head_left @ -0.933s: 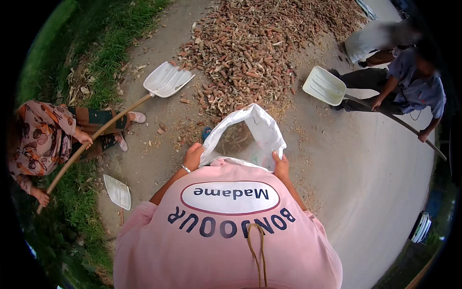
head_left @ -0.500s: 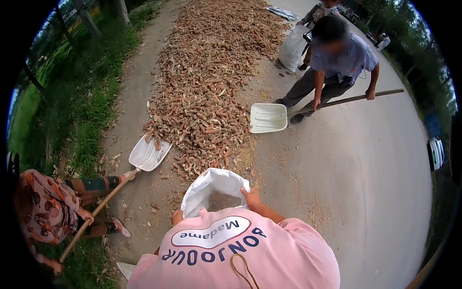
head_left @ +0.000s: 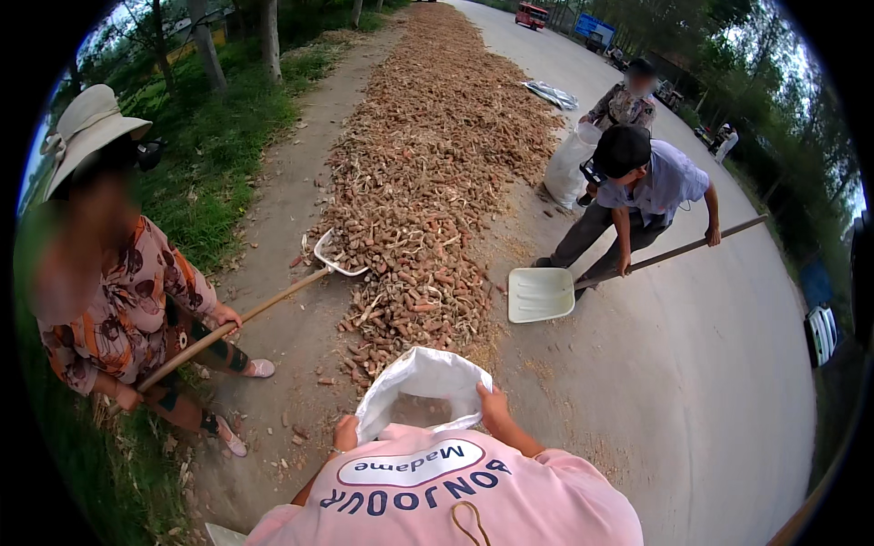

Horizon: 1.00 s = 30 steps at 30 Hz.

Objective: The person holds a white sack open while another person uses a shovel to fill it with corn cobs from a large pile on the roadside. After the sack is filled, the person ties it shut and carries it along the road towards a parked blue truck.

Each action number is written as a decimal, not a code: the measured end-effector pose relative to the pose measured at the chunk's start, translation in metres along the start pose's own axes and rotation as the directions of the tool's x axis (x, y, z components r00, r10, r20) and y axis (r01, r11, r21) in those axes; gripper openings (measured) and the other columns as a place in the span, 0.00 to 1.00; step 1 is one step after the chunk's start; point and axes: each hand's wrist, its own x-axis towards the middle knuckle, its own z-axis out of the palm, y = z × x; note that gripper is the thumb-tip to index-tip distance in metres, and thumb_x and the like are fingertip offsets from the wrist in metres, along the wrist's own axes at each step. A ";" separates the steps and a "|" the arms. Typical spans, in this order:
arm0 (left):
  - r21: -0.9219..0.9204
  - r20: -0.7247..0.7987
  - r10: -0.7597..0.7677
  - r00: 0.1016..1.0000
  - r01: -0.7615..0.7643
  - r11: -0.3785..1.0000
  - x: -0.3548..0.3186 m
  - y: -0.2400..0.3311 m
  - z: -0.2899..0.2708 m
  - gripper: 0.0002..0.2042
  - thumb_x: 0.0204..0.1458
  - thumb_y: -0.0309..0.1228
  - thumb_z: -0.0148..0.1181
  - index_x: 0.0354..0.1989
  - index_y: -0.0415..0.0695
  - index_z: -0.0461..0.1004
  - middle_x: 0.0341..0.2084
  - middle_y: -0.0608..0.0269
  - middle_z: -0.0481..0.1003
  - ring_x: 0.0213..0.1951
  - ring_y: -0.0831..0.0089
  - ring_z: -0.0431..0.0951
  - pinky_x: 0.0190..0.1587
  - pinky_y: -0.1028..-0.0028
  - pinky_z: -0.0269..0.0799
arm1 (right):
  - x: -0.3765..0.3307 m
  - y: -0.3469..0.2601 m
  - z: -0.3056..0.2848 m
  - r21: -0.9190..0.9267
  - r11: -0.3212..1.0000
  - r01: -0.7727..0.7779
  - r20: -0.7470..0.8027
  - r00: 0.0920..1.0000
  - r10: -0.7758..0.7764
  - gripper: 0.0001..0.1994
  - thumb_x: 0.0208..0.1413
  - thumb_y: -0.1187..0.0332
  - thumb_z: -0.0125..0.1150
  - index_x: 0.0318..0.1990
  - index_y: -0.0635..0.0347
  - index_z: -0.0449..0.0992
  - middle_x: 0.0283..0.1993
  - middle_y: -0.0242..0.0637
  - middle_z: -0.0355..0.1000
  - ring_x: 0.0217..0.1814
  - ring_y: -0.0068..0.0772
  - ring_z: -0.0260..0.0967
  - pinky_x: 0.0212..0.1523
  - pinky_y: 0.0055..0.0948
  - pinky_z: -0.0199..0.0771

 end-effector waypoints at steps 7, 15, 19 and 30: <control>-0.094 0.238 -0.100 0.966 0.125 0.988 0.078 -0.006 -0.011 0.08 0.45 0.30 0.56 0.29 0.39 0.69 0.23 0.64 0.71 0.26 0.77 0.68 0.29 0.76 0.64 | 0.097 0.061 0.012 -0.364 0.927 0.091 -0.159 0.975 -0.157 0.18 0.47 0.63 0.56 0.43 0.66 0.68 0.37 0.40 0.70 0.36 0.31 0.67 0.36 0.31 0.67; -0.193 -0.015 -0.239 0.971 0.232 0.953 0.120 -0.038 0.013 0.19 0.51 0.37 0.44 0.46 0.34 0.64 0.38 0.52 0.70 0.39 0.63 0.72 0.40 0.68 0.69 | 0.116 0.022 0.060 -0.223 0.972 -0.076 0.073 0.993 0.095 0.21 0.39 0.75 0.61 0.44 0.63 0.66 0.39 0.37 0.69 0.39 0.32 0.66 0.42 0.32 0.65; -0.335 0.103 -0.281 0.954 0.299 0.894 0.154 -0.041 0.009 0.19 0.53 0.38 0.40 0.45 0.35 0.63 0.38 0.53 0.70 0.39 0.64 0.72 0.41 0.67 0.68 | 0.113 0.074 0.065 -0.331 0.941 0.068 0.029 0.998 -0.062 0.19 0.37 0.78 0.59 0.41 0.66 0.65 0.37 0.39 0.68 0.38 0.31 0.65 0.42 0.30 0.64; -0.468 -0.011 -0.400 0.916 0.349 0.812 0.146 -0.035 -0.035 0.19 0.53 0.39 0.44 0.46 0.37 0.65 0.39 0.57 0.70 0.39 0.68 0.71 0.42 0.71 0.66 | 0.115 0.074 0.108 -0.113 0.992 -0.049 -0.072 0.997 0.041 0.13 0.52 0.71 0.44 0.45 0.64 0.65 0.37 0.36 0.67 0.37 0.26 0.63 0.38 0.25 0.63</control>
